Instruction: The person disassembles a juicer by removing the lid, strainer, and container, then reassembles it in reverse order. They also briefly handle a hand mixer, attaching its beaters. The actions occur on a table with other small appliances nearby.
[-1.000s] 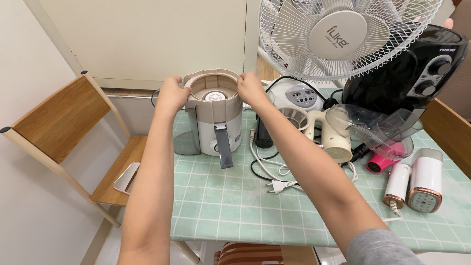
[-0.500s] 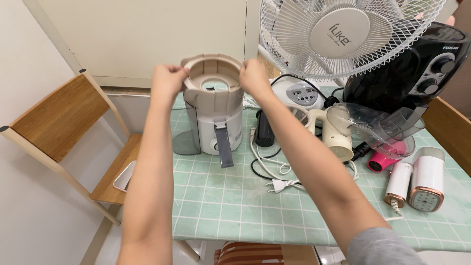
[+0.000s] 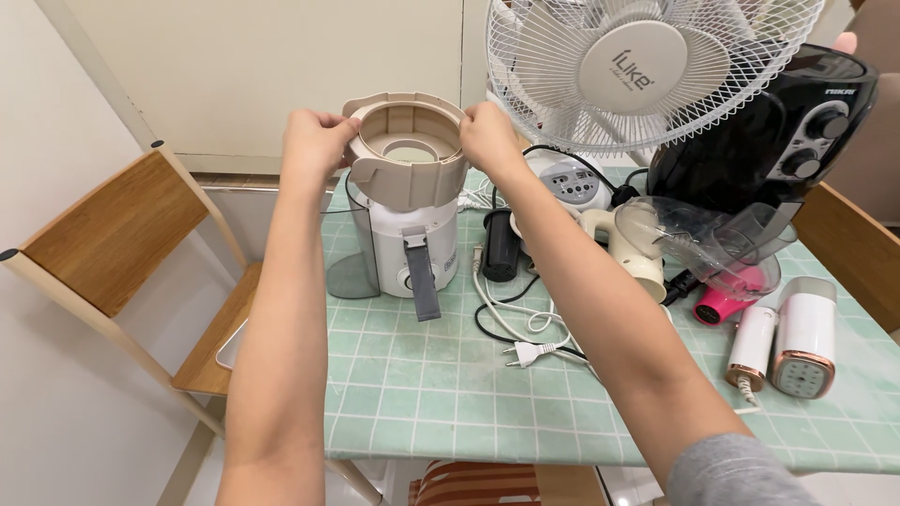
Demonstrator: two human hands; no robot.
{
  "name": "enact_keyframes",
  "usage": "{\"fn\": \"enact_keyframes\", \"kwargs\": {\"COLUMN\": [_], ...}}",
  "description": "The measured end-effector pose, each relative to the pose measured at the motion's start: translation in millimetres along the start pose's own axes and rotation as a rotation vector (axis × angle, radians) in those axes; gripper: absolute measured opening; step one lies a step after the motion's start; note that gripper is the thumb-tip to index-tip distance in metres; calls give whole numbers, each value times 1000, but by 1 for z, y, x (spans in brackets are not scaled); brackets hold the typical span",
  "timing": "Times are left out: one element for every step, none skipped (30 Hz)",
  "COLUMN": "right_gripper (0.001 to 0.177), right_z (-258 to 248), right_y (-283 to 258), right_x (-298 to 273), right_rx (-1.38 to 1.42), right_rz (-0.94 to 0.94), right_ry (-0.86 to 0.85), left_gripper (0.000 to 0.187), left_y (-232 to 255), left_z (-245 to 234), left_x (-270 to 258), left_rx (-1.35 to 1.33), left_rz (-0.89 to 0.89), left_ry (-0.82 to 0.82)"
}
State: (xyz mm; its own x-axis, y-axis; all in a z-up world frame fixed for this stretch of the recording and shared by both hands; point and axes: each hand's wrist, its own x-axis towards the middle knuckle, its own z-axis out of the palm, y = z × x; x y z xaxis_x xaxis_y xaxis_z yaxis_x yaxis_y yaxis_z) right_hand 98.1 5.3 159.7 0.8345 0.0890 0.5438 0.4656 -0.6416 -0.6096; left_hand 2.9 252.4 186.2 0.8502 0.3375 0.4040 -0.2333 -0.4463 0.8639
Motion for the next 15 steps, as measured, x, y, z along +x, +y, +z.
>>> {"fn": "enact_keyframes", "kwargs": {"right_gripper": [29, 29, 29, 29, 29, 29, 30, 30, 31, 31, 32, 32, 33, 33, 33], "right_z": [-1, -1, -3, -5, -8, -12, -16, -21, -27, -33, -40, -46, -53, -61, -68], "right_y": [2, 4, 3, 3, 4, 4, 4, 4, 4, 5, 7, 8, 10, 12, 14], "right_x": [-1, -3, -4, -6, -8, -10, -13, -15, -18, -22, -25, -29, -33, -38, -43], "right_rx": [5, 9, 13, 10, 5, 0, 27, 55, 81, 95, 109, 122, 119, 115, 113], "right_rz": [-13, -27, -42, -5, 34, 72, 66, 60, 55, 15, -25, -64, -32, 1, 33], "right_ry": [3, 5, 8, -3, -13, -23, -29, -35, -39, -19, 1, 21, 16, 12, 7], "left_gripper": [26, 26, 26, 25, 25, 25, 25, 26, 26, 26, 26, 27, 27, 27, 27], "left_y": [1, 1, 2, 3, 3, 4, 5, 6, 6, 7, 7, 8, 9, 9, 10], "left_z": [1, 3, 4, 5, 7, 9, 12, 14, 17, 21, 26, 31, 36, 42, 48], "left_x": [-2, -4, -5, -7, -8, -9, -9, -10, -10, -10, -10, -11, -12, -14, -16], "left_rx": [-6, -13, -19, -28, -38, -48, -55, -62, -69, -82, -95, -108, -120, -131, -142], "left_rz": [-13, -27, -39, -36, -33, -30, -27, -25, -22, -14, -7, 1, 4, 7, 10], "left_ry": [-3, -6, -8, -10, -14, -18, -26, -33, -42, -59, -77, -95, -118, -141, -164]}}
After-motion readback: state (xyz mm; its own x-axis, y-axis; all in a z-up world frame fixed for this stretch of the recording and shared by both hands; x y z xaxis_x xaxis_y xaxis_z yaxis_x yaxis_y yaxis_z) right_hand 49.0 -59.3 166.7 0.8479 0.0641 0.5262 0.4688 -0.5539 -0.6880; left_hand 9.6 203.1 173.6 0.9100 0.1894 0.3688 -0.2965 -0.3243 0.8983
